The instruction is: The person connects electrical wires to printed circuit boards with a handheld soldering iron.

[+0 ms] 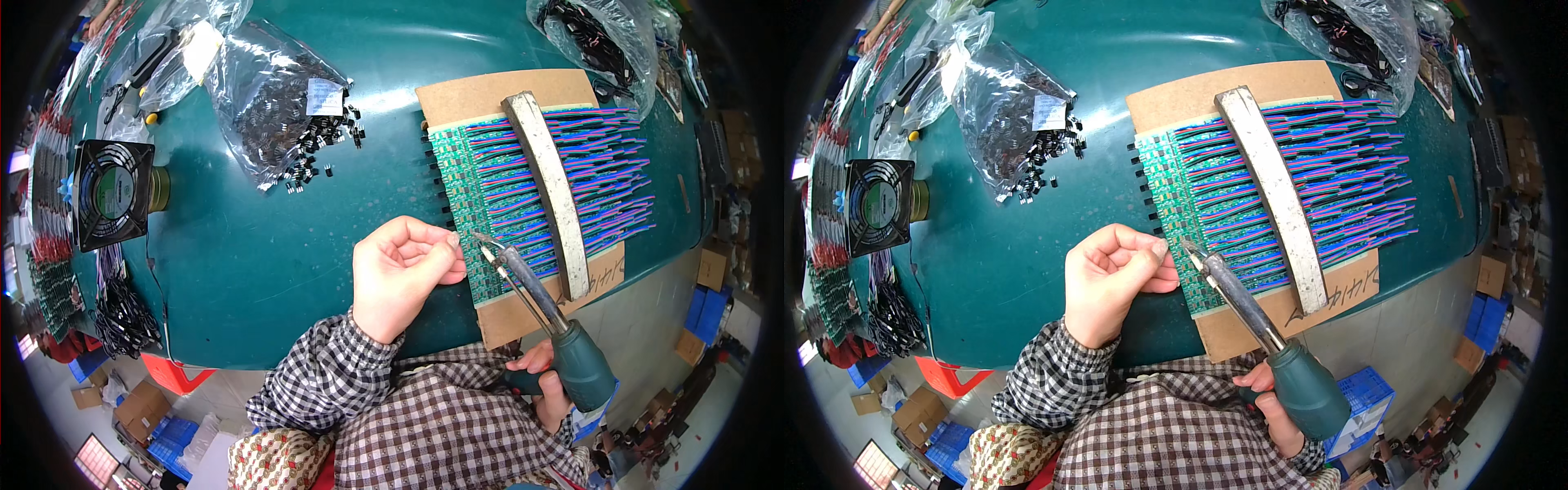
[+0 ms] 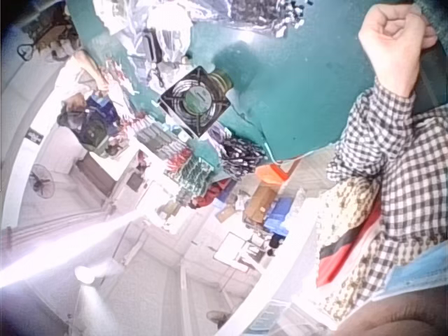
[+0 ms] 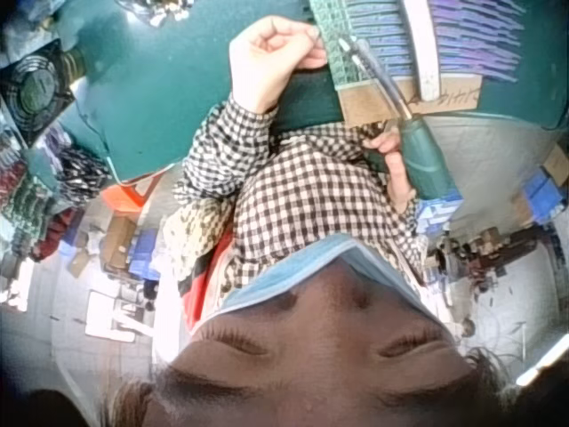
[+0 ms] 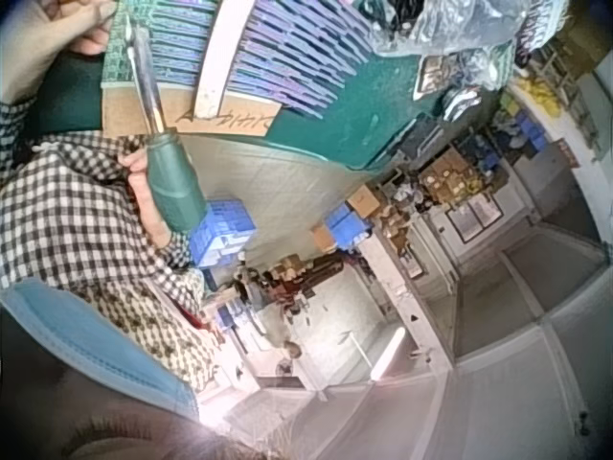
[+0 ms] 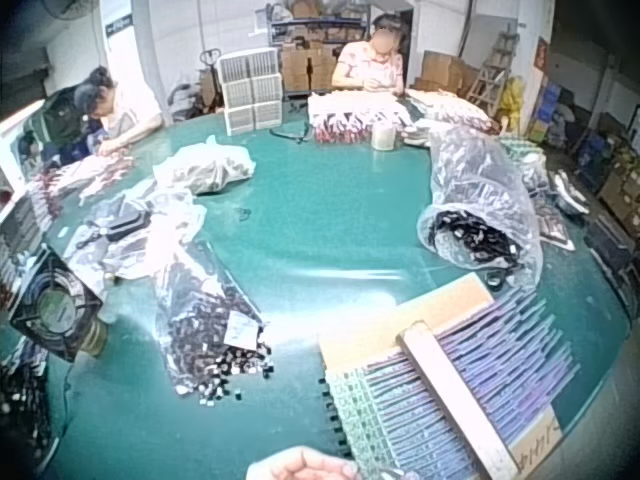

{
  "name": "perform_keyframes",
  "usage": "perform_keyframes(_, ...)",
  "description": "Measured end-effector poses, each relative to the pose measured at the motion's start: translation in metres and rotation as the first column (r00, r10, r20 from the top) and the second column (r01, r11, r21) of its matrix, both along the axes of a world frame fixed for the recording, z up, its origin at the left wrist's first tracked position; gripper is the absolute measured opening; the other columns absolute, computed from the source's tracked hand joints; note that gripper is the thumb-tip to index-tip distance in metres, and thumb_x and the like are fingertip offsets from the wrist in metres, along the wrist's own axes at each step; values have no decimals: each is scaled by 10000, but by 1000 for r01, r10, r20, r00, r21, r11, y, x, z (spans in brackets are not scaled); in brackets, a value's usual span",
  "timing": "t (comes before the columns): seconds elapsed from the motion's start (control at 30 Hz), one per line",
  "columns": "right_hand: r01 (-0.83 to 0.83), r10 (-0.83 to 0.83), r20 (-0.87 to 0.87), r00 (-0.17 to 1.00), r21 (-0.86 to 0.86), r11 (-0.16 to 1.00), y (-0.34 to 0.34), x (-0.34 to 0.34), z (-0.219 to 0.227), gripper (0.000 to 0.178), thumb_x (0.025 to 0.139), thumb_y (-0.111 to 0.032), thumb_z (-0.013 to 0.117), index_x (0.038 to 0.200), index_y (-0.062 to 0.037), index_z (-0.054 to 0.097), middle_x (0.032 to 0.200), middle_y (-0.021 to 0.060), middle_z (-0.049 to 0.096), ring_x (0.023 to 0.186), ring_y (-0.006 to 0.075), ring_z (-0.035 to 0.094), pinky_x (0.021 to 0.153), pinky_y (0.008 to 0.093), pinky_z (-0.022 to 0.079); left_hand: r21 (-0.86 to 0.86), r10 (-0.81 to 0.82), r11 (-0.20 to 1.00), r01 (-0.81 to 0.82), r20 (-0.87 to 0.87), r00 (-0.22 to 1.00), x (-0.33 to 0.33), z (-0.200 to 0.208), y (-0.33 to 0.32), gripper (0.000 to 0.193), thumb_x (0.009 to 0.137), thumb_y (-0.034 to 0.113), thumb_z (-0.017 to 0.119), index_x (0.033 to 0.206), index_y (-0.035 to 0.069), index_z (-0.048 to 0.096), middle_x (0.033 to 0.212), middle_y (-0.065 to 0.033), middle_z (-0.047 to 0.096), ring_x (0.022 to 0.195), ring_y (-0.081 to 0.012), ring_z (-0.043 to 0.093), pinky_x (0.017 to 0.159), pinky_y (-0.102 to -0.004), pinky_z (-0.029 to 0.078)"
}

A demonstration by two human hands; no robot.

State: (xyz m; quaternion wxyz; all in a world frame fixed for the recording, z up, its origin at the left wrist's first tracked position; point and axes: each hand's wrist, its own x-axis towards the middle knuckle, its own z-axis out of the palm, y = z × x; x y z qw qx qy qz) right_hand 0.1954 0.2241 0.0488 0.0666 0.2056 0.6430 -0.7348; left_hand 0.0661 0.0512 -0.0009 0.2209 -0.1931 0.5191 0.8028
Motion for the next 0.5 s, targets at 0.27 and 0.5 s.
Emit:
perform_keyframes(0.27, 53, -53, -1, 999, 18, 998, -1, 0, 0, 357, 776, -314, 576, 792, 30, 479, 760, 110, 451, 705, 197, 516, 638, 354, 534, 2, -1, 1000, 1, 3, 1000, 0, 0, 0, 103, 805, 58, 574, 816, -39, 541, 738, -119, 608, 633, -159, 615, 571, -248, 532)
perform_keyframes(0.5, 64, -64, 7, 998, 6, 998, 0, 0, -1, 366, 765, -322, 577, 792, 30, 481, 750, 109, 443, 706, 195, 510, 634, 351, 536, -4, -7, 1000, 7, 2, 1000, -1, 0, 1, 111, 806, 64, 575, 819, -41, 539, 741, -121, 609, 634, -162, 615, 573, -248, 530)
